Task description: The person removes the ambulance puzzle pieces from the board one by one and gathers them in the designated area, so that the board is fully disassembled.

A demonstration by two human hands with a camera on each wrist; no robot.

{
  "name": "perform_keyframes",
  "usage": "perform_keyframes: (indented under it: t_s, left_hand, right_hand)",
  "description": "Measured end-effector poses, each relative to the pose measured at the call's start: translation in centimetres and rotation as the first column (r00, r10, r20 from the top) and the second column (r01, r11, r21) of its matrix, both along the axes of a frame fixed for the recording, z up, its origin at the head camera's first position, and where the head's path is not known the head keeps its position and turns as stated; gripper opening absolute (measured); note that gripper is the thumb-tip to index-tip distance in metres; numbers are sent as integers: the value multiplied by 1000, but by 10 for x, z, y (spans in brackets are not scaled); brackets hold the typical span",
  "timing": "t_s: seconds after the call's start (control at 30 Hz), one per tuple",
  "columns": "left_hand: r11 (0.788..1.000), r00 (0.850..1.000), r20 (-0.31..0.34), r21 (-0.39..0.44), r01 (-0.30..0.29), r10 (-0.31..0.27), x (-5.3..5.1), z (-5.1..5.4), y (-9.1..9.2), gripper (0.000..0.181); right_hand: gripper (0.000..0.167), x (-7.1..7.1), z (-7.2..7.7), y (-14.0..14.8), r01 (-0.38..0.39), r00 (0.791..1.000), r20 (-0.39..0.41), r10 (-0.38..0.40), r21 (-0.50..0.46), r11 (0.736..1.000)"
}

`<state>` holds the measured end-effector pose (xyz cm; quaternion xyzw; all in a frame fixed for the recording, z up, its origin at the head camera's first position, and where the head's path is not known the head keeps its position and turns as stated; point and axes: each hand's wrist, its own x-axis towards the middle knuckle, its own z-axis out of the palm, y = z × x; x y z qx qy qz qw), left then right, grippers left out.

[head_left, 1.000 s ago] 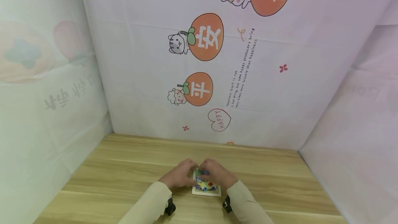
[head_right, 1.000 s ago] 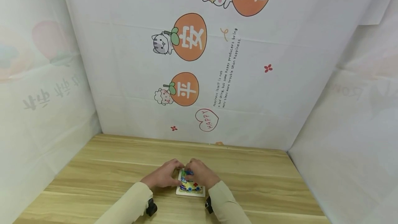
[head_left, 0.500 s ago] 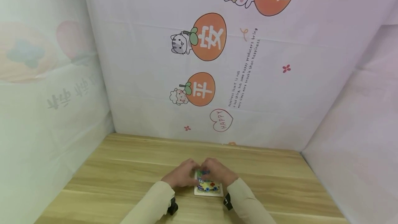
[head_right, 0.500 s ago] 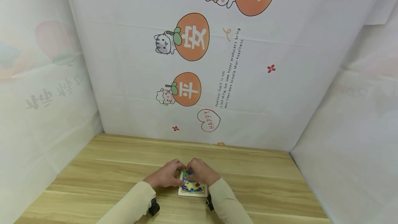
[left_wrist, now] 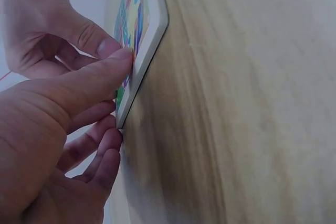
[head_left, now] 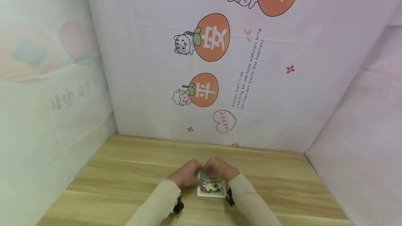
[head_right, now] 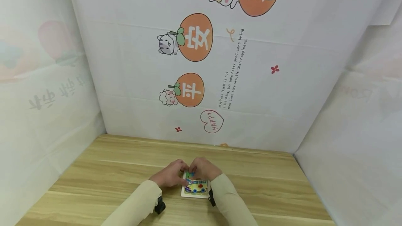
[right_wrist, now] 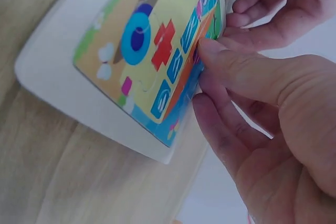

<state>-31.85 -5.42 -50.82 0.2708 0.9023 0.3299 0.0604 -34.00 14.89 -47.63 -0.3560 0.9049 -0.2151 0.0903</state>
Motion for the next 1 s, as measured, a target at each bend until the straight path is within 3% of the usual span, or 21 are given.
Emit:
perform_keyframes:
  t_s: [0.13, 0.23, 0.53, 1.0]
  left_hand:
    - [1000, 999, 48, 21, -21, 20, -1, 1, 2, 49]
    - [999, 997, 68, 33, -31, 29, -2, 1, 2, 49]
    - [999, 997, 67, 40, -38, 35, -2, 1, 1, 51]
    - [998, 997, 73, 53, -43, 39, 1, 1, 1, 52]
  right_hand:
    - [20, -4, -2, 2, 76, 992, 109, -71, -47, 996]
    - [20, -5, -2, 2, 108, 984, 145, -98, -63, 992]
    - [22, -5, 2, -3, 157, 978, 144, -153, -17, 987]
    - [25, -3, -2, -2, 141, 979, 146, -139, -3, 990]
